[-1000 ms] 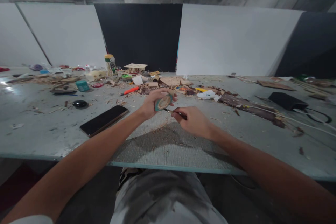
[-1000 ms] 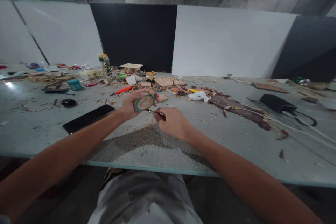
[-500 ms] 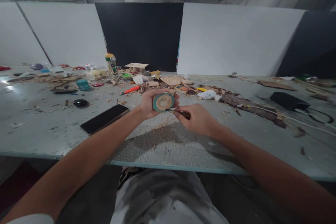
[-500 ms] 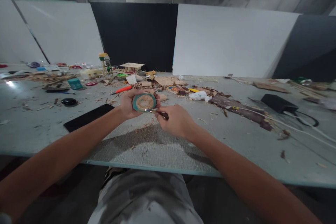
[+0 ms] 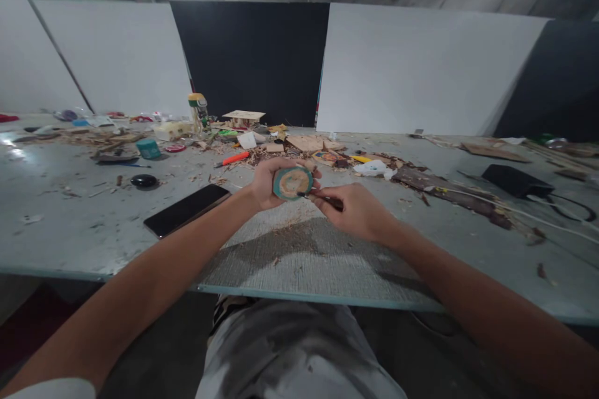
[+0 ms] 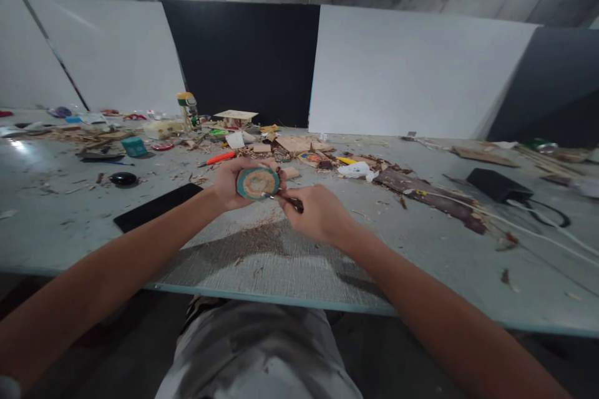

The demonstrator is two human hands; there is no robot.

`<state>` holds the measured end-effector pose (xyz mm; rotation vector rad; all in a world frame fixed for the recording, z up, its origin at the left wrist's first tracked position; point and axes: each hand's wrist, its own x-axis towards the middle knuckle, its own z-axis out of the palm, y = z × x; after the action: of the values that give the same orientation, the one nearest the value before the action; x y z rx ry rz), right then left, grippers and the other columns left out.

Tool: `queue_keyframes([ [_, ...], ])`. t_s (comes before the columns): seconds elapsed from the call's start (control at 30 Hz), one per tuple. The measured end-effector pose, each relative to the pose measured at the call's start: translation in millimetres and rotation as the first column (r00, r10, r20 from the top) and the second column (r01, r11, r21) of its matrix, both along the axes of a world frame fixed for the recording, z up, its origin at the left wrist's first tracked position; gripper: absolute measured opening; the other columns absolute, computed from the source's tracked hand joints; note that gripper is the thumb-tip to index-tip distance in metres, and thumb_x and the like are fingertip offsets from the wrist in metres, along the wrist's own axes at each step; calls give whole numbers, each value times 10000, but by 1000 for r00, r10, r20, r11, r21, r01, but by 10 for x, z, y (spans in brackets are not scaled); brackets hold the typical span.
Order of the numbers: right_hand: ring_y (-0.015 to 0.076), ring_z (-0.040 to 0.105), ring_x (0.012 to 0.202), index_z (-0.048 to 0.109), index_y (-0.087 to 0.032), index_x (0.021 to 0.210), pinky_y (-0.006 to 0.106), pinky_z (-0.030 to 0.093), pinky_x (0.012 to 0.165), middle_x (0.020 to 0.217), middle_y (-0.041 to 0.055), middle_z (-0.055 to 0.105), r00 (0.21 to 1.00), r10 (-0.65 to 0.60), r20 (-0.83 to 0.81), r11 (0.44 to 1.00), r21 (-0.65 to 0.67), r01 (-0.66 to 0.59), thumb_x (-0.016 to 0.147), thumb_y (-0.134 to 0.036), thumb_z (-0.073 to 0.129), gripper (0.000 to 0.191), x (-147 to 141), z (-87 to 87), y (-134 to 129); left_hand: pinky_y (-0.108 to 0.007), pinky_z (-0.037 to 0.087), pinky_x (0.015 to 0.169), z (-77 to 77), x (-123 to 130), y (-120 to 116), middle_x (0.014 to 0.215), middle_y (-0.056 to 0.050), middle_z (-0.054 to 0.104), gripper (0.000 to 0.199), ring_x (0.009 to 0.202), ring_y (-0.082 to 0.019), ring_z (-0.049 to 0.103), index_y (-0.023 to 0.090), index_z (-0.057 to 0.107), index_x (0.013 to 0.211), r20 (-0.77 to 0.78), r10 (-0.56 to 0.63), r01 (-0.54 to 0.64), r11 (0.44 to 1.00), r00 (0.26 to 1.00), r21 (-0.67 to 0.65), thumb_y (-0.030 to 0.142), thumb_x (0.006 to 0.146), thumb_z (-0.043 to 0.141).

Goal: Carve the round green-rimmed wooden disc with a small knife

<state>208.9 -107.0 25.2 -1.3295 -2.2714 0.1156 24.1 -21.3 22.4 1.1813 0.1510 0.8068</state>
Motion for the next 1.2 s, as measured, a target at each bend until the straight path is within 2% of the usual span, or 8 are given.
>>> queue_keyframes([
  [0.2, 100, 366, 480, 703, -170, 762, 273, 234, 511, 556, -5, 550, 999, 14, 33, 1000, 1, -15, 906, -310, 477, 302, 12, 4, -4, -385, 509, 754, -13, 1, -2, 889, -157, 695, 311, 756, -238, 668, 86, 670, 854, -21, -6, 6, 1000, 1000, -8, 311, 711, 511],
  [0.43, 160, 545, 584, 747, -231, 1032, 284, 307, 571, 765, 58, 726, 991, -26, 135, 999, 37, 21, 897, -299, 513, 278, 13, -24, 5, -338, 499, 666, -29, 29, -23, 858, -151, 678, 305, 727, -221, 648, 74, 676, 831, -13, -22, 22, 1000, 1000, 3, 297, 693, 521],
  [0.63, 183, 609, 673, 727, -189, 1074, 283, 357, 627, 921, 91, 751, 993, 19, 119, 1000, -26, -16, 941, -285, 452, 321, -44, -57, 21, -351, 507, 704, -14, 39, -53, 800, -147, 677, 260, 692, -215, 649, 75, 666, 782, -6, 21, -21, 1000, 1000, -1, 265, 693, 512],
  [0.77, 192, 605, 677, 726, -215, 1059, 274, 343, 607, 855, 81, 743, 978, -13, 208, 1000, -13, 16, 926, -289, 483, 286, -18, -101, 56, -319, 500, 673, -53, 53, -48, 786, -149, 679, 262, 683, -205, 641, 61, 673, 781, -53, 1, 0, 1000, 999, 3, 261, 691, 530],
  [0.9, 171, 581, 671, 717, -196, 995, 264, 341, 605, 852, 68, 725, 995, 62, 73, 997, -57, -58, 925, -276, 479, 261, -26, -144, 79, -326, 507, 683, -66, 49, -33, 797, -143, 683, 274, 706, -217, 653, 65, 680, 798, -41, 26, -28, 999, 999, -39, 273, 691, 537],
  [1.03, 133, 495, 558, 698, -149, 889, 261, 303, 558, 708, 46, 667, 998, 58, -28, 991, -115, -61, 942, -271, 432, 298, -97, -165, 49, -342, 513, 702, -34, 31, -47, 802, -133, 680, 251, 691, -216, 657, 78, 674, 794, -14, 60, -61, 997, 998, -47, 268, 699, 542],
  [1.1, 136, 497, 559, 702, -153, 933, 265, 299, 559, 720, 50, 673, 999, 39, -8, 994, -98, -39, 942, -282, 437, 296, -109, -182, 37, -337, 513, 694, -24, 27, -60, 796, -131, 679, 237, 686, -216, 657, 79, 672, 783, -22, 61, -61, 998, 998, -32, 261, 699, 546],
  [1.2, 165, 541, 604, 694, -172, 1084, 279, 301, 578, 809, 82, 710, 993, -21, 115, 1000, -12, 22, 940, -315, 448, 319, -79, -211, 41, -334, 513, 694, -23, 32, -71, 795, -135, 680, 232, 693, -217, 657, 75, 671, 764, -25, 37, -38, 999, 999, -36, 257, 697, 545],
])
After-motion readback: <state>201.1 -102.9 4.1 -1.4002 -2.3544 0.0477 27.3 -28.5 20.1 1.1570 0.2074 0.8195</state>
